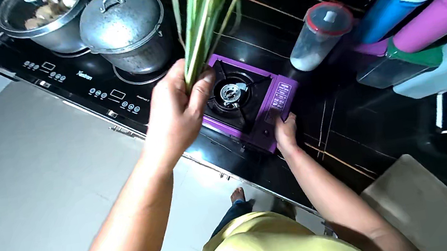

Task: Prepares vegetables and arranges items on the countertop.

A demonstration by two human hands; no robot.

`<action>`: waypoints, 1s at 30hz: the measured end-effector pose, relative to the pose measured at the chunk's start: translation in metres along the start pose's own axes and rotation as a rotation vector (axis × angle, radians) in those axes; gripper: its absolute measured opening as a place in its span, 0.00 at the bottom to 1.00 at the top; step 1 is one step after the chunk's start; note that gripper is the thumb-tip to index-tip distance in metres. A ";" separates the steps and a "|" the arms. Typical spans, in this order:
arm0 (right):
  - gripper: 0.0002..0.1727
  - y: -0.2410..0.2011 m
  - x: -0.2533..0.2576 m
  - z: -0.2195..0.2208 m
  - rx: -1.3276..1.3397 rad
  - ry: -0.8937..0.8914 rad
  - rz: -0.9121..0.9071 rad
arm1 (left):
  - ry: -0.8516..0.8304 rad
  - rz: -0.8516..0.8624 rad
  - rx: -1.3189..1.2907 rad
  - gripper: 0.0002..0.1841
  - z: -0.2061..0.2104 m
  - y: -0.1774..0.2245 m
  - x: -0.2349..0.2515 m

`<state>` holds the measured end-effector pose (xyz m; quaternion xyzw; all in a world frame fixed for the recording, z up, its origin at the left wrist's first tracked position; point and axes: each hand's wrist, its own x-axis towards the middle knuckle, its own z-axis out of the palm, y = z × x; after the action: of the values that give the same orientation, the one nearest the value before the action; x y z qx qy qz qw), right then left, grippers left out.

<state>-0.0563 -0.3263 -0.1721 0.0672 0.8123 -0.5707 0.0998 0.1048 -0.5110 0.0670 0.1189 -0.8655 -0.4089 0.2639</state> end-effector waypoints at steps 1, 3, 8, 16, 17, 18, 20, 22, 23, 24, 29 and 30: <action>0.39 -0.003 -0.002 0.004 -0.006 -0.011 -0.011 | -0.019 0.006 -0.021 0.08 0.003 0.001 -0.001; 0.40 -0.009 -0.007 0.010 -0.014 -0.038 -0.026 | -0.060 0.031 -0.065 0.08 0.011 0.002 -0.002; 0.34 -0.013 -0.006 0.026 -0.098 -0.030 -0.090 | -0.167 0.084 -0.097 0.08 0.033 0.010 -0.007; 0.33 -0.048 -0.077 -0.063 0.460 -0.492 -0.282 | -0.448 0.112 -0.189 0.10 0.081 0.014 -0.028; 0.38 -0.052 -0.088 -0.077 0.678 -0.610 -0.293 | -0.513 0.115 -0.178 0.12 0.095 0.012 -0.034; 0.43 -0.058 -0.094 -0.091 0.815 -0.718 -0.299 | -0.587 0.114 -0.159 0.14 0.110 0.011 -0.042; 0.39 -0.070 -0.102 -0.120 0.984 -0.741 -0.276 | -0.729 0.121 -0.106 0.19 0.136 0.014 -0.059; 0.18 -0.076 -0.102 -0.154 1.134 -0.584 -0.203 | -0.833 0.144 -0.060 0.20 0.156 0.021 -0.074; 0.12 -0.076 -0.100 -0.173 1.207 -0.496 -0.181 | -0.885 0.168 -0.044 0.20 0.164 0.024 -0.080; 0.12 -0.074 -0.099 -0.195 1.265 -0.405 -0.181 | -0.940 0.193 -0.041 0.21 0.171 0.026 -0.085; 0.25 -0.044 -0.103 -0.315 1.266 -0.041 -0.405 | -1.107 0.299 -0.116 0.26 0.210 0.017 -0.109; 0.26 -0.037 -0.105 -0.336 1.298 -0.008 -0.442 | -1.103 0.336 -0.106 0.27 0.218 0.016 -0.111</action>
<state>0.0084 -0.0226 -0.0026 -0.0560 0.2999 -0.9492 -0.0767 0.0765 -0.3134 -0.0759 -0.2643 -0.8603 -0.4056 -0.1596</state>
